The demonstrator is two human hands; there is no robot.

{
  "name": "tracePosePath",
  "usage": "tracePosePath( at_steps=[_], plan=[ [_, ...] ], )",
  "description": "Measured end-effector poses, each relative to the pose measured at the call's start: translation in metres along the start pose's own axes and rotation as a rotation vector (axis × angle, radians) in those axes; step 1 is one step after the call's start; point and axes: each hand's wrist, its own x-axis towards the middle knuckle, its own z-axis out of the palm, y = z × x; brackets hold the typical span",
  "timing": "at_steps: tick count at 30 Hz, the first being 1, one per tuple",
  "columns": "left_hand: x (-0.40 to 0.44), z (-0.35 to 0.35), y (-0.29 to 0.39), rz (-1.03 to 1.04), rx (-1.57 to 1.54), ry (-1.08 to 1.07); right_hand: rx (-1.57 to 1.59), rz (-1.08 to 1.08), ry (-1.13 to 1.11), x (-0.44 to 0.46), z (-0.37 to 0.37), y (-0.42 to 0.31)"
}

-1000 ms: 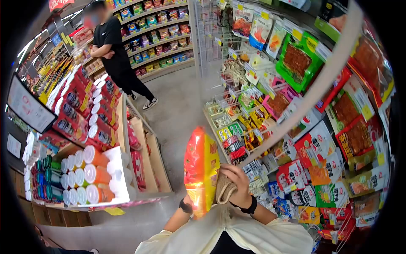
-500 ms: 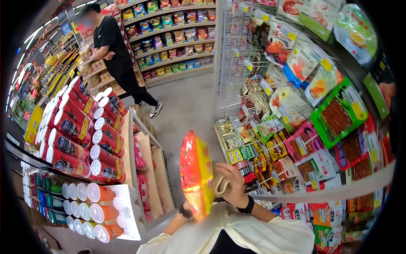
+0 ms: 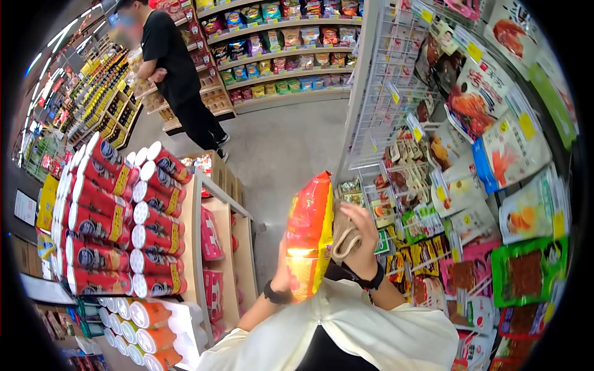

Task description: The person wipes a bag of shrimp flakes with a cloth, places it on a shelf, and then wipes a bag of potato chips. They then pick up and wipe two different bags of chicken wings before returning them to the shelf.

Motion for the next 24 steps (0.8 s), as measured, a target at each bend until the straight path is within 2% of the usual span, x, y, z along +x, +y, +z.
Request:
tracePosePath(
  at_steps=[2, 4, 7, 9, 10, 11, 14, 15, 17, 19, 21, 24],
  plan=[
    [0.028, 0.008, 0.013, 0.108, 0.257, 0.043, 0.009, -0.012, 0.025, 0.040, 0.004, 0.024],
    [0.061, 0.034, 0.034, 0.127, 0.295, 0.044, -0.071, -0.099, 0.140, 0.076, 0.009, 0.048],
    [0.106, 0.045, 0.047, 0.118, 0.302, 0.063, -0.077, -0.120, 0.180, 0.114, 0.015, 0.077],
    [0.130, 0.038, 0.048, 0.286, 0.665, 0.083, -0.091, -0.085, 0.115, 0.124, 0.018, 0.090],
    [0.145, 0.024, 0.050, 0.235, 0.479, 0.093, -0.108, -0.072, 0.044, 0.128, 0.021, 0.095],
    [0.158, 0.014, 0.052, 0.234, 0.471, 0.094, -0.125, -0.059, -0.030, 0.131, 0.024, 0.099],
    [0.191, -0.009, 0.062, 0.362, 0.517, 0.271, -0.146, -0.071, -0.209, 0.131, 0.035, 0.109],
    [0.203, -0.023, 0.065, 0.380, 0.502, 0.239, -0.178, -0.068, -0.268, 0.130, 0.038, 0.113],
    [0.219, -0.007, 0.083, 0.408, 0.575, 0.329, -0.185, -0.009, -0.301, 0.127, 0.046, 0.128],
    [0.242, -0.018, 0.096, 0.416, 0.527, 0.231, -0.170, 0.081, -0.333, 0.131, 0.049, 0.139],
    [0.262, -0.019, 0.109, 0.382, 0.786, 0.229, -0.194, 0.134, -0.352, 0.139, 0.056, 0.155],
    [0.292, -0.014, 0.136, 0.195, 0.705, 0.169, -0.193, 0.188, -0.297, 0.165, 0.068, 0.175]
  ],
)
